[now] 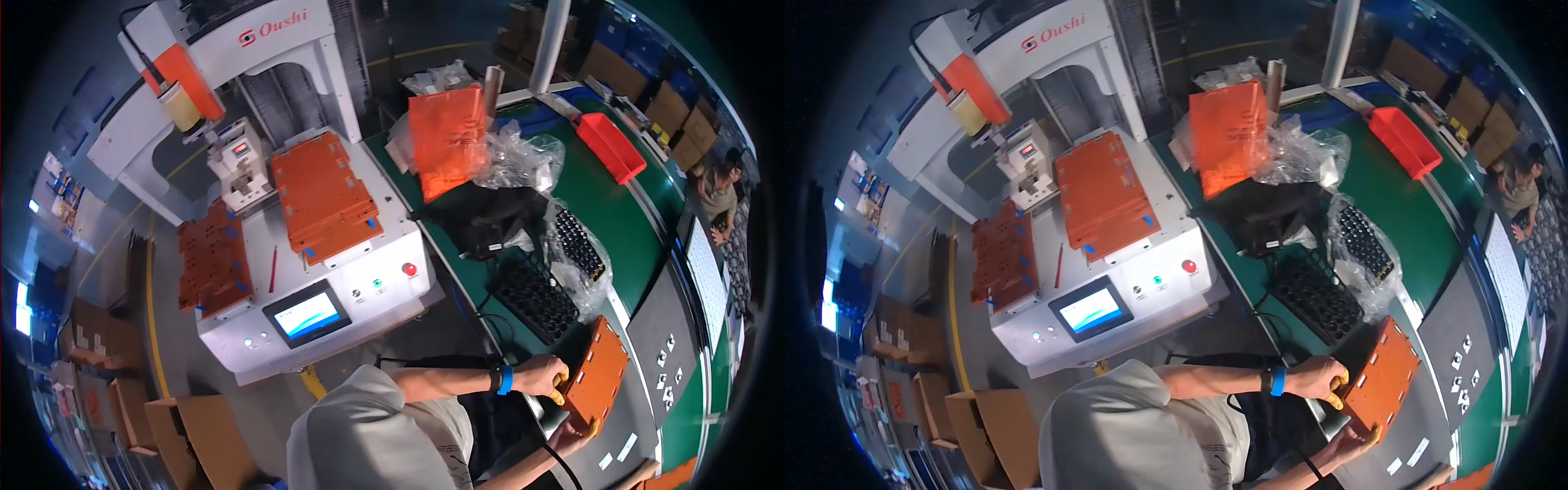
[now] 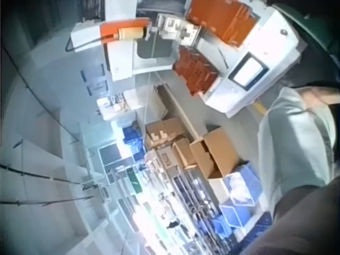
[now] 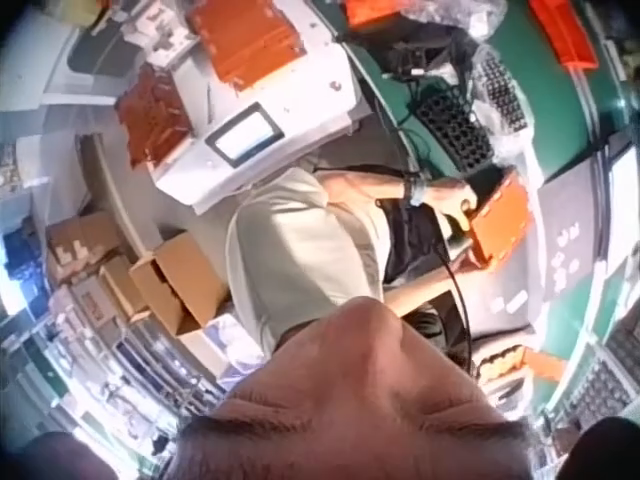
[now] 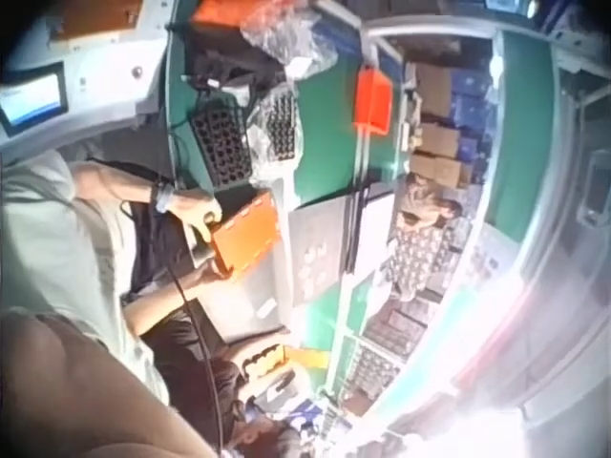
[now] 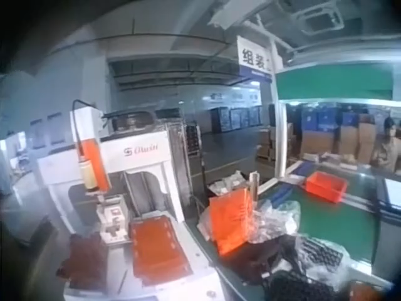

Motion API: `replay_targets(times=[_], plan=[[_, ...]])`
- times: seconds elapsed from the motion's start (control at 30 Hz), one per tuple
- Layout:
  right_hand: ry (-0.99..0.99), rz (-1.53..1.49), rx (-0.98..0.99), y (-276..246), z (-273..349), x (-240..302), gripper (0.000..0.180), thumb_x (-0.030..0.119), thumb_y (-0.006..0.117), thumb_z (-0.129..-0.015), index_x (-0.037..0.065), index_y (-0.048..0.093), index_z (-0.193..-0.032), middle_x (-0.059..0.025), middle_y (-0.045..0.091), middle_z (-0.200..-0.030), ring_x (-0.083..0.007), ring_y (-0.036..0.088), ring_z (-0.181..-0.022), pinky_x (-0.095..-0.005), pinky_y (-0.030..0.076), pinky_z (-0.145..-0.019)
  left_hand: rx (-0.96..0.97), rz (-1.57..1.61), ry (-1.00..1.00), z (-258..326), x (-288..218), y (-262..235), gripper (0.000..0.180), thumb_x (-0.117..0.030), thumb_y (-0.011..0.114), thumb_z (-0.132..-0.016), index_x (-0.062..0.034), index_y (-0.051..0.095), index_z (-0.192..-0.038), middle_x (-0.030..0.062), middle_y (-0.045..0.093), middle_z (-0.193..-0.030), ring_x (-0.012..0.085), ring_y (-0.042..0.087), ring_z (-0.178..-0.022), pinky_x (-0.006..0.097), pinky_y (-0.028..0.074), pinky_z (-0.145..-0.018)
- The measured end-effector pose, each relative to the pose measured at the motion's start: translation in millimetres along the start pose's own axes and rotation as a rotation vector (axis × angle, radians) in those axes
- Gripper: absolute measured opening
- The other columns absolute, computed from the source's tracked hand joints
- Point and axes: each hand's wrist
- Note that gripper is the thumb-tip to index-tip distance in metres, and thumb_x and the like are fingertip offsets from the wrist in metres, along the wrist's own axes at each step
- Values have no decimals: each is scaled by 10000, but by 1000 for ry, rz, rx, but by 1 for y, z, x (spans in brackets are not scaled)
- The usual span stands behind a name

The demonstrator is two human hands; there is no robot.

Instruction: The recorder attaches LED modules from a component sheet onto orange fixture panels and processes the panels using an automated assembly machine.

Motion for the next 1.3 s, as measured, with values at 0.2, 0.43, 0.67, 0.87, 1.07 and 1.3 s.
replay_targets(times=[0.2,0.43,0.67,0.87,1.07,1.3], plan=[[56,-71,-13,20,13,6,269,133,677,-909,-11,656,-1136,-118,703,-1113,-205,679,-989,-339,568,-859,22,235,104,20,-2,-9,413,-227,915,-712,24,629,-873,53,624,-702,117,552,-639,317,453,-570],[-28,-42,163,95,45,5,526,240,633,-922,-53,518,-1343,-204,581,-1338,-296,553,-1267,-433,467,-1061,263,875,189,33,-32,-4,997,-261,861,-792,-53,269,-1567,58,390,-1559,163,383,-1399,360,384,-1127],[248,-329,729,263,53,-68,481,272,577,-968,38,522,-1384,-121,582,-1363,-233,571,-1235,-416,477,-1045,-280,958,442,83,-106,-127,942,-249,805,-833,-114,261,-1590,29,439,-1522,154,408,-1381,369,353,-1144],[534,-47,966,429,153,-108,682,211,726,-888,107,403,-1480,-50,535,-1378,-184,528,-1268,-406,424,-1091,-967,951,718,186,-135,-175,688,-413,604,-933,-112,383,-1511,82,447,-1518,277,430,-1385,462,330,-1164],[828,73,1515,467,226,-151,665,49,779,-847,-27,445,-1418,-107,553,-1379,-187,537,-1265,-357,408,-1095,-1973,-144,165,324,-139,-193,637,-174,566,-877,-80,426,-1492,98,450,-1529,299,438,-1391,481,333,-1167],[974,369,1962,418,175,-203,443,-36,629,-943,35,556,-1374,-90,631,-1336,-190,580,-1254,-341,461,-1065,-1957,331,771,480,-147,-185,595,-283,593,-872,-66,507,-1419,115,562,-1417,285,552,-1287,464,457,-1055]])
Point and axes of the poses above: each hand's wrist, its own z-axis away from the middle knuckle, its own y-axis out of the palm, x = y × z
